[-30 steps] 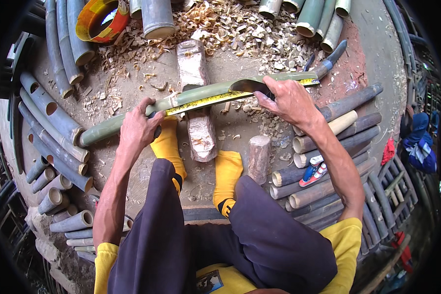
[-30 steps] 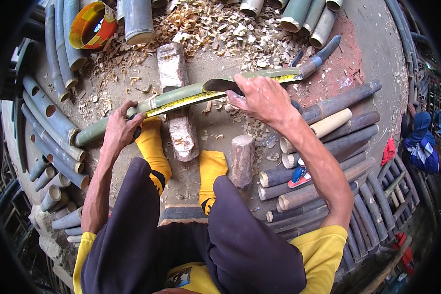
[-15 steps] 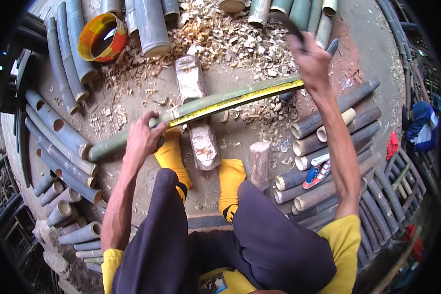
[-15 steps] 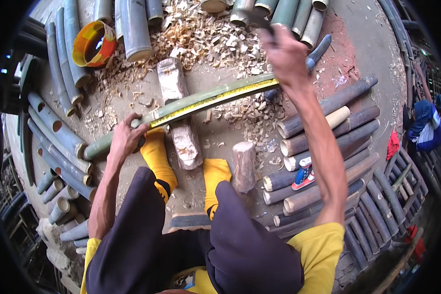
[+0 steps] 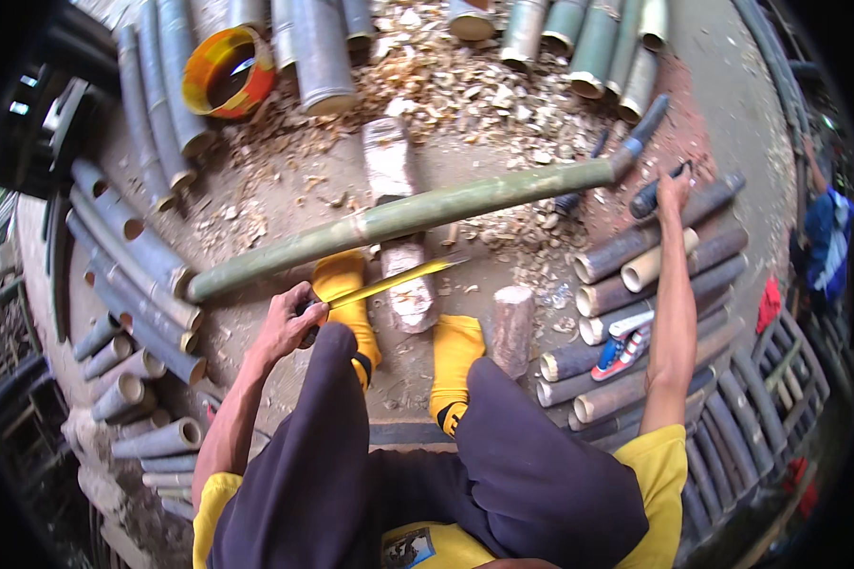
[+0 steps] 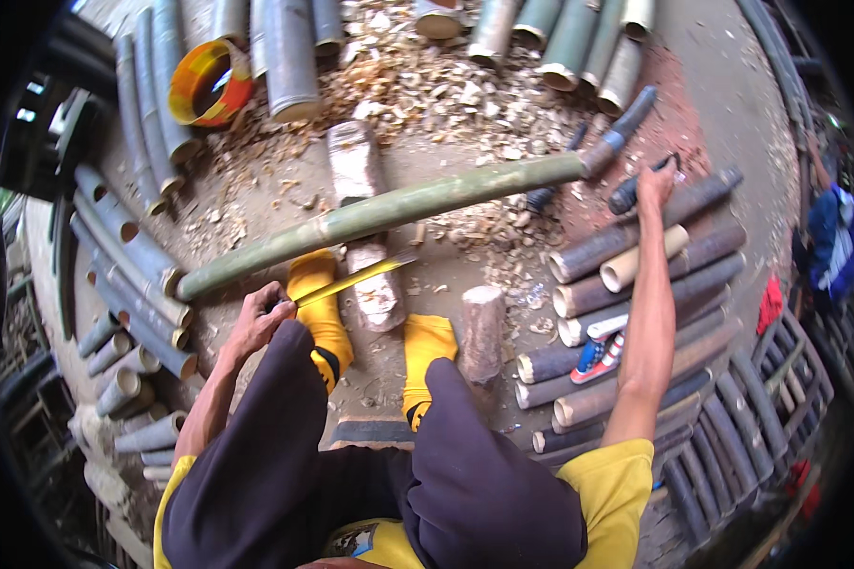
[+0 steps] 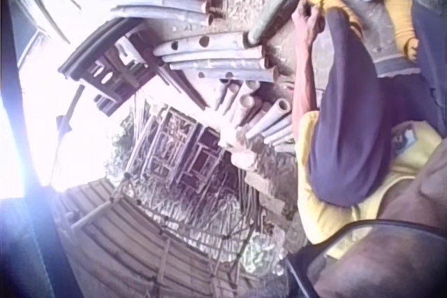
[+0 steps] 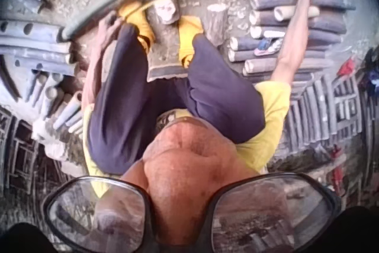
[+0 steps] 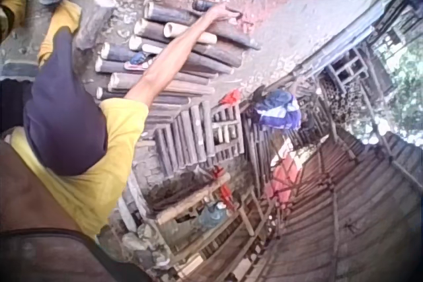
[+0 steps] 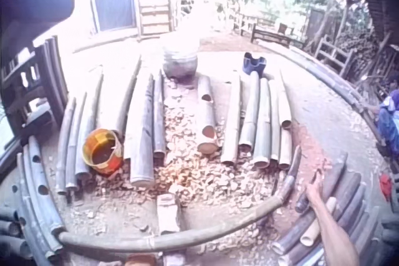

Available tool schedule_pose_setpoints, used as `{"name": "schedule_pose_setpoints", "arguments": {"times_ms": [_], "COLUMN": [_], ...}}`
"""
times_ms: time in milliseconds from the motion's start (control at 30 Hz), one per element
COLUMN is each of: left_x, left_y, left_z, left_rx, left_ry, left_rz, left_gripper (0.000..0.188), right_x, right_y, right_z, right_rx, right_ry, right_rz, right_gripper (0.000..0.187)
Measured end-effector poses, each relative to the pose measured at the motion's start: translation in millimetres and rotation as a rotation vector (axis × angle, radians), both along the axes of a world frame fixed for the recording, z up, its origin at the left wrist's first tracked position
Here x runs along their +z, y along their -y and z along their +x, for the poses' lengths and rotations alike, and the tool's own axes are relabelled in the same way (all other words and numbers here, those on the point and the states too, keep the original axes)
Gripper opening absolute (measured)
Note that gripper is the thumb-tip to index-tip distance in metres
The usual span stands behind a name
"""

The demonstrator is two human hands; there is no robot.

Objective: The person measures bamboo poles using a tape measure and cuts them with a hand saw. They use a knife to mark the bamboo and turn the poles over to measure different sections.

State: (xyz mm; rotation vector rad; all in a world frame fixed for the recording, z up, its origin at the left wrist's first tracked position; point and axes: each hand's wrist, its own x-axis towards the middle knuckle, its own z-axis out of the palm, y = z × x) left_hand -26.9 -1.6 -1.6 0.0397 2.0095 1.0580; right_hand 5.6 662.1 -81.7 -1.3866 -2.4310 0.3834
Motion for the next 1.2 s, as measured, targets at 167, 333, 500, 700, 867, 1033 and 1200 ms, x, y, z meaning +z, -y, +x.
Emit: {"name": "schedule_pose_setpoints", "arguments": {"times_ms": [167, 333, 500, 700, 867, 1033, 1200], "left_x": [-29, -45, -12, -26, -59, -71, -69], "left_y": [75, 87, 35, -9, -36, -66, -51], "left_z": [31, 50, 20, -65, -56, -55, -62], "left_rx": [0.042, 0.168, -0.145, -0.401, -0.363, -0.379, -0.436], "left_ry": [-0.058, -0.223, -1.013, -0.617, -0.917, -1.206, -1.194], "left_rz": [-0.165, -0.238, -0.382, -0.369, -0.414, -0.458, -0.487], "left_gripper": [0.037, 0.027, 0.042, 0.052, 0.052, 0.045, 0.049], "right_x": [-39, -25, 30, 57, 28, 29, 84], "right_y": [2, 26, 147, 382, 429, 413, 385], "right_z": [-12, 6, 43, 76, 60, 69, 103], "right_rx": [-0.096, -0.091, 0.109, 0.828, 0.700, 0.730, 0.708], "right_ry": [0.069, 0.079, -0.446, 0.174, 0.206, 0.085, 0.025], "right_rz": [-0.072, -0.031, 0.067, -0.572, -0.860, -0.743, -0.698], "right_gripper": [0.072, 0.054, 0.040, 0.079, 0.105, 0.097, 0.059]}}
